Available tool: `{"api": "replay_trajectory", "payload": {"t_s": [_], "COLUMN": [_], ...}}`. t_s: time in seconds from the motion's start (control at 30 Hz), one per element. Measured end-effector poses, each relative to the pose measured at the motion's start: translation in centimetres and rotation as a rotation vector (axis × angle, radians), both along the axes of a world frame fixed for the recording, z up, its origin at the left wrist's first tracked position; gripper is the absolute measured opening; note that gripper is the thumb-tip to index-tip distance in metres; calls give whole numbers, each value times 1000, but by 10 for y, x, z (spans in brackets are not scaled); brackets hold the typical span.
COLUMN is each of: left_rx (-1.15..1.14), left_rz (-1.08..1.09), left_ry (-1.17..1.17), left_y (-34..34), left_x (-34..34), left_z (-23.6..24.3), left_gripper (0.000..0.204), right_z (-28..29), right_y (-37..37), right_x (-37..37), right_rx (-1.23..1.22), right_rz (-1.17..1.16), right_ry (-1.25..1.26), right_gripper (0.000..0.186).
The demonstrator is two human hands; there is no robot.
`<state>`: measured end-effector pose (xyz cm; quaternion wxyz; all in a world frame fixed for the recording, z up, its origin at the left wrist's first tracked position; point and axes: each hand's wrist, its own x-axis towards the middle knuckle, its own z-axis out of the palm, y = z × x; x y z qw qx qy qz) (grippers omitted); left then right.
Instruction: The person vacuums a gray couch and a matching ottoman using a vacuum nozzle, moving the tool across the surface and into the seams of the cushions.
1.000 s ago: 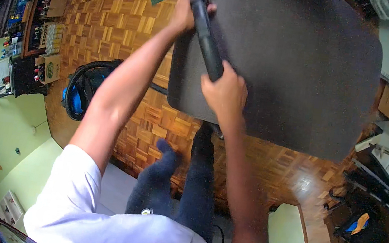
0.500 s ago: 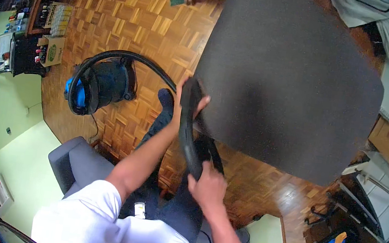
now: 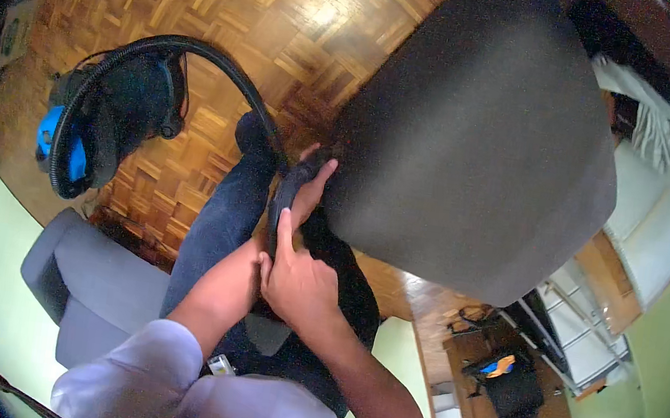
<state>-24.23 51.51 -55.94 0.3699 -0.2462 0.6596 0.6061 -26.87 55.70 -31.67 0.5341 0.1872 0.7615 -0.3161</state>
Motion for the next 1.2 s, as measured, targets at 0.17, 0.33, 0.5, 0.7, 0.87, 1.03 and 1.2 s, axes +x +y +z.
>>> {"api": "replay_trajectory", "payload": {"t_s": [0.17,0.33,0.5,0.7,0.87,1.03,1.2], "left_rx": [112,869,115,92,-175,241,392], "left_rz": [124,128,164,131,-57,-108,-34], "left_ry": [-47,-98,121,22,289,508,562], "left_y": [19,53,20,65,107,274,329], "left_x": [-32,-84,-72,-17,-69,-240,-340], "left_z": [-75,-106,-130,33,78,56,-43], "left_gripper": [70,73,63,67,64,73,59], "right_z": [-60,-171,-103,62,123,74,-21], "right_y": [31,85,42,113,157,208,205], "right_x": [-73,-116,-96,-60,-77,-145,-233], "right_rx": [134,308,80,-57,-12,364,528], "right_rz": [-4,-128,47,64,-12,-187,-266], "right_ry": [108,68,289,127,213,515,669], "right_gripper": [78,75,66,71,72,67,61]}}
